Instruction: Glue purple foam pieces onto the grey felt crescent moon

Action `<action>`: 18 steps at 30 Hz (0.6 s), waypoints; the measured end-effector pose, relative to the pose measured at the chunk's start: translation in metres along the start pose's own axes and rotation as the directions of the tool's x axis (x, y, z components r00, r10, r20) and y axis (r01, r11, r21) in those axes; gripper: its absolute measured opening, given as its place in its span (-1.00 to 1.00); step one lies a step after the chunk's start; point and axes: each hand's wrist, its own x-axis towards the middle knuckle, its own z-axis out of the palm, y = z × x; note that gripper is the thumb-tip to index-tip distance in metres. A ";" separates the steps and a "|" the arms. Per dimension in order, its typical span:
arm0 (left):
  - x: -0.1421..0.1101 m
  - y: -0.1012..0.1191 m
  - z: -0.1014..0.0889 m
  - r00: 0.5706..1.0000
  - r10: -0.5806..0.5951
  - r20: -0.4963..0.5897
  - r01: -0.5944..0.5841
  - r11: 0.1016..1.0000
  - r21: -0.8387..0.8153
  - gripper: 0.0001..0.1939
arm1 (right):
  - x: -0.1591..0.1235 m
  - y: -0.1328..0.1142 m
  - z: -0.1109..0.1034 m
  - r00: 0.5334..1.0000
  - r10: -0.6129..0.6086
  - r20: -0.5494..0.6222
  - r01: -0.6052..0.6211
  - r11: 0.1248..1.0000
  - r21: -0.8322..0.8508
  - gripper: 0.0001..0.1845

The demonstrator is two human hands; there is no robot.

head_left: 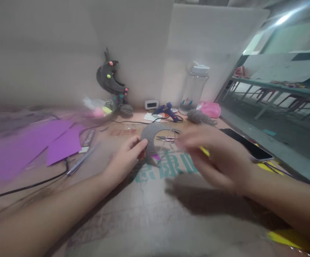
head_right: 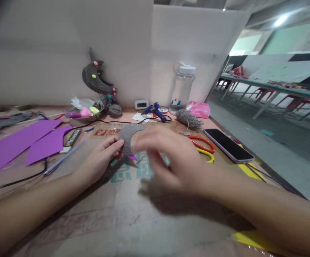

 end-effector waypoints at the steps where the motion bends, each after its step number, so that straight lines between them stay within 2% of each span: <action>1: 0.000 0.001 0.000 1.000 0.008 0.001 -0.008 1.000 -0.001 -0.70 | 0.004 0.014 0.006 0.996 0.087 -0.012 -0.087 0.996 0.029 -0.65; 2: 0.000 0.001 0.000 1.000 0.010 -0.001 -0.010 1.000 -0.003 -0.70 | 0.007 0.028 0.011 0.978 0.206 -0.013 -0.204 0.975 0.083 -0.56; 3: 0.000 0.002 0.000 1.000 0.011 -0.003 -0.011 1.000 -0.003 -0.71 | 0.008 0.041 0.017 0.939 0.342 0.009 -0.339 0.926 0.165 -0.46; 4: 0.000 0.002 0.001 1.000 0.013 -0.006 -0.013 1.000 -0.002 -0.71 | 0.008 0.053 0.021 0.881 0.469 0.070 -0.469 0.843 0.264 -0.37; 6: 0.001 0.000 0.001 1.000 0.025 -0.008 -0.025 1.000 0.007 -0.71 | 0.007 0.070 0.028 0.753 0.605 0.259 -0.652 0.627 0.427 -0.28; 7: 0.002 -0.001 0.001 0.999 0.035 -0.009 -0.035 0.999 0.011 -0.72 | 0.007 0.074 0.029 0.700 0.627 0.342 -0.707 0.537 0.461 -0.31; 8: 0.003 -0.002 0.001 0.999 0.044 -0.011 -0.044 0.999 0.012 -0.72 | 0.007 0.075 0.030 0.659 0.637 0.400 -0.746 0.482 0.460 -0.40; 9: 0.004 -0.003 0.001 0.999 0.050 -0.011 -0.050 0.999 0.013 -0.72 | 0.007 0.074 0.029 0.634 0.647 0.423 -0.769 0.472 0.431 -0.51; 10: 0.005 -0.004 0.001 0.999 0.053 -0.011 -0.053 0.999 0.009 -0.71 | 0.007 0.071 0.028 0.632 0.663 0.401 -0.773 0.503 0.387 -0.63; 11: 0.005 -0.005 0.001 0.999 0.053 -0.012 -0.052 0.999 0.005 -0.72 | 0.008 0.067 0.026 0.655 0.676 0.337 -0.755 0.566 0.333 -0.69; 13: 0.006 -0.005 0.001 0.999 0.038 -0.019 -0.038 0.999 -0.001 -0.72 | 0.008 0.058 0.023 0.751 0.642 0.151 -0.660 0.724 0.201 -0.70; 15: 0.006 -0.004 0.001 0.999 0.022 -0.034 -0.022 1.000 -0.004 -0.72 | 0.006 0.049 0.019 0.865 0.502 -0.014 -0.500 0.864 0.065 -0.73; 18: 0.006 -0.003 0.001 0.997 0.024 -0.068 -0.026 0.999 -0.027 -0.73 | -0.001 0.042 0.010 0.976 0.198 -0.095 -0.207 0.973 -0.104 -0.75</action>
